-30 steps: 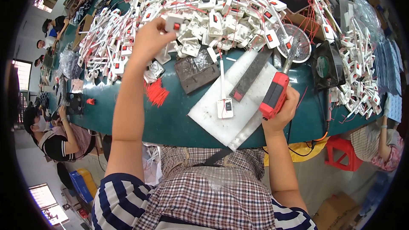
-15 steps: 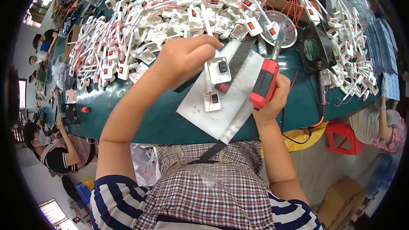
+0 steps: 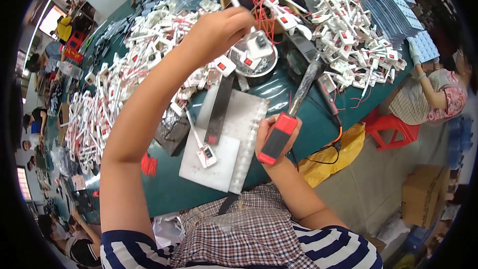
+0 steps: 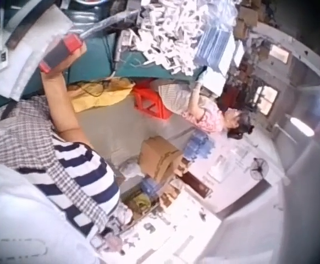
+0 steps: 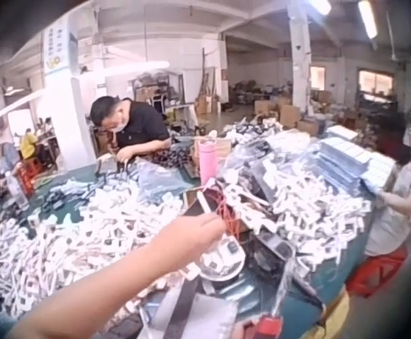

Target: The person solders red and white wires to small white plastic electrical switches at a factory workbench using a soldering iron.

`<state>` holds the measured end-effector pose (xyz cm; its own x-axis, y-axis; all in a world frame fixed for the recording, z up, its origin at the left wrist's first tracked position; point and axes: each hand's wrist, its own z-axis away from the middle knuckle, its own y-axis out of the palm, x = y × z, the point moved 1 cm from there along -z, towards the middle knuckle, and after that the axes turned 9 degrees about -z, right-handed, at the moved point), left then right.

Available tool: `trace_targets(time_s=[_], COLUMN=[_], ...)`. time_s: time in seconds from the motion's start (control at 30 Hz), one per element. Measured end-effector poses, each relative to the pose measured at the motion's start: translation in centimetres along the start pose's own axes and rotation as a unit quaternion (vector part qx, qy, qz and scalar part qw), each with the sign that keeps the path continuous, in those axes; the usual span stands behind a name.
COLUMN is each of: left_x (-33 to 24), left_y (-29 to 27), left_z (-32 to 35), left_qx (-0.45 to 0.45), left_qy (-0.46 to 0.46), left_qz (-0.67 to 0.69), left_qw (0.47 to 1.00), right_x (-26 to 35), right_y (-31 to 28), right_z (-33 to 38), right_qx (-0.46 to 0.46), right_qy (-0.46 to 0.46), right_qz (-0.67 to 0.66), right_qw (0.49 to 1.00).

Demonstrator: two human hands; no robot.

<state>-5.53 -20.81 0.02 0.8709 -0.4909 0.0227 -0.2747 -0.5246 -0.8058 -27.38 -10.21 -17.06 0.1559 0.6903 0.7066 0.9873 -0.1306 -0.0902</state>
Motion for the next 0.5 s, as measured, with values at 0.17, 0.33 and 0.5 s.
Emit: trace_targets(time_s=[0.17,0.33,0.5], left_x=[3.6,6.0,11.5], left_y=[4.9,6.5,-2.3], left_z=[-8.2,-9.0,-4.0], left_qx=[0.018,0.119,0.212], left_qy=[0.045,-0.018,-0.055], left_qz=[-0.003,-0.016,-0.072], left_qw=[0.999,0.993,0.973], right_x=[-0.2,-0.6,0.5], right_y=[0.0,-0.2,-0.6], right_z=[0.0,0.1,-1.8], right_qx=[-0.050,-0.024,0.050], right_qy=[0.000,0.008,0.059], right_qz=[-0.027,-0.047,-0.040], right_qw=[0.998,0.999,0.996])
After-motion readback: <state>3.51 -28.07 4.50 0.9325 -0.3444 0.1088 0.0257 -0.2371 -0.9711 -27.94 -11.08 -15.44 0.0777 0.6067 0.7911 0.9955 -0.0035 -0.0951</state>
